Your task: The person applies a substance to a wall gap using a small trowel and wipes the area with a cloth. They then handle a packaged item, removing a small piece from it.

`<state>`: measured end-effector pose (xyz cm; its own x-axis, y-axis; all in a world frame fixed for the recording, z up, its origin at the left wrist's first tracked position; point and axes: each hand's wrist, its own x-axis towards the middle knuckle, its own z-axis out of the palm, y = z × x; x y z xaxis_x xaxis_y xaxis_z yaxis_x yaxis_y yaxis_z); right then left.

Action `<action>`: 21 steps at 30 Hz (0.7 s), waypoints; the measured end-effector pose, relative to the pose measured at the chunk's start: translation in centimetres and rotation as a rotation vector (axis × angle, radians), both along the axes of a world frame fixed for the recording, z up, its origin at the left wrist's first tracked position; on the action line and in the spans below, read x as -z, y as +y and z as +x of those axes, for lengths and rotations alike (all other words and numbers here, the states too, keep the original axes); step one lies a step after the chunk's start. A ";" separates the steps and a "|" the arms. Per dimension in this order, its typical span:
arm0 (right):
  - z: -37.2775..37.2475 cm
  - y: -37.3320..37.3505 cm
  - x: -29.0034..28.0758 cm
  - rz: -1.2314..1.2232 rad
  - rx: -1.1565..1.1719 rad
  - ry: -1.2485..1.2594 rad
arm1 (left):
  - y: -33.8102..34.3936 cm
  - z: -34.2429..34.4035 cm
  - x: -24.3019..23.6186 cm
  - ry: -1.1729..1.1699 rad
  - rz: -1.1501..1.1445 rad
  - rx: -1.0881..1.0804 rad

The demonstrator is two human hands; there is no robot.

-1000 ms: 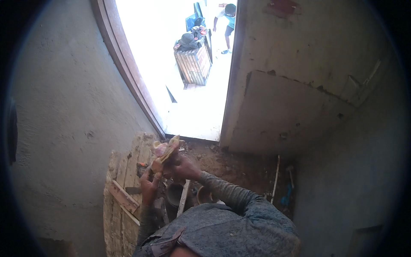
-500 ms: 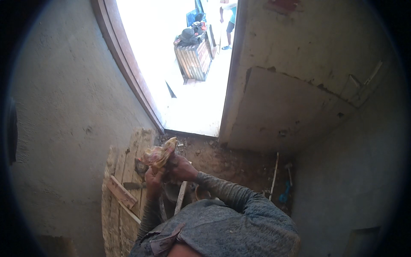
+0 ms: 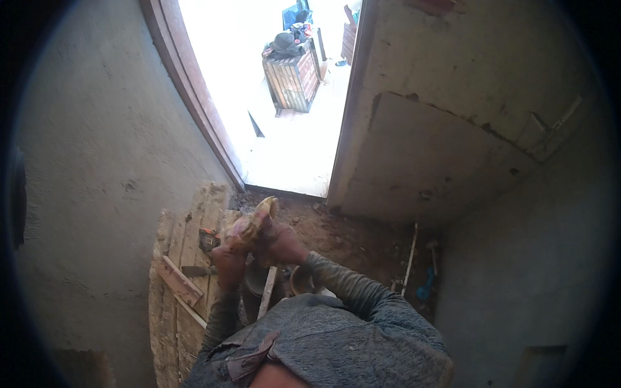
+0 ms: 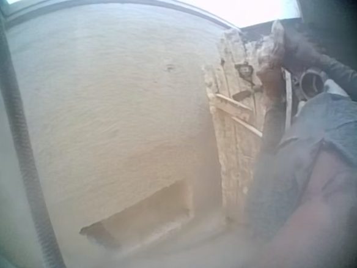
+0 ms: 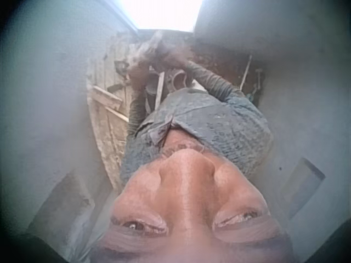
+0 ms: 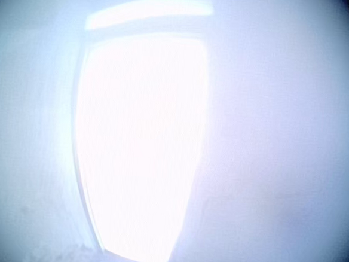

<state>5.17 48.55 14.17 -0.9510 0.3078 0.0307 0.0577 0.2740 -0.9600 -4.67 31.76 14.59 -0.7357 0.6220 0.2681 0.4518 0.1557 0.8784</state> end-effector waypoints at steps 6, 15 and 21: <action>0.8 3.3 -0.1 -0.169 0.060 0.122 | 1.1 0.3 -1.4 -0.261 0.195 -0.149; 2.0 1.1 -1.1 -1.268 -0.122 0.003 | 5.0 2.9 -0.7 -0.244 0.392 0.155; 1.0 0.8 -0.3 -0.396 0.011 0.216 | 3.6 6.0 1.5 -0.392 0.223 0.154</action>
<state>6.14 49.35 14.45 -0.9325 0.3454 0.1057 -0.1543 -0.1165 -0.9811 1.34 35.32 13.06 -0.7120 0.6903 0.1285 0.0829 -0.0991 0.9916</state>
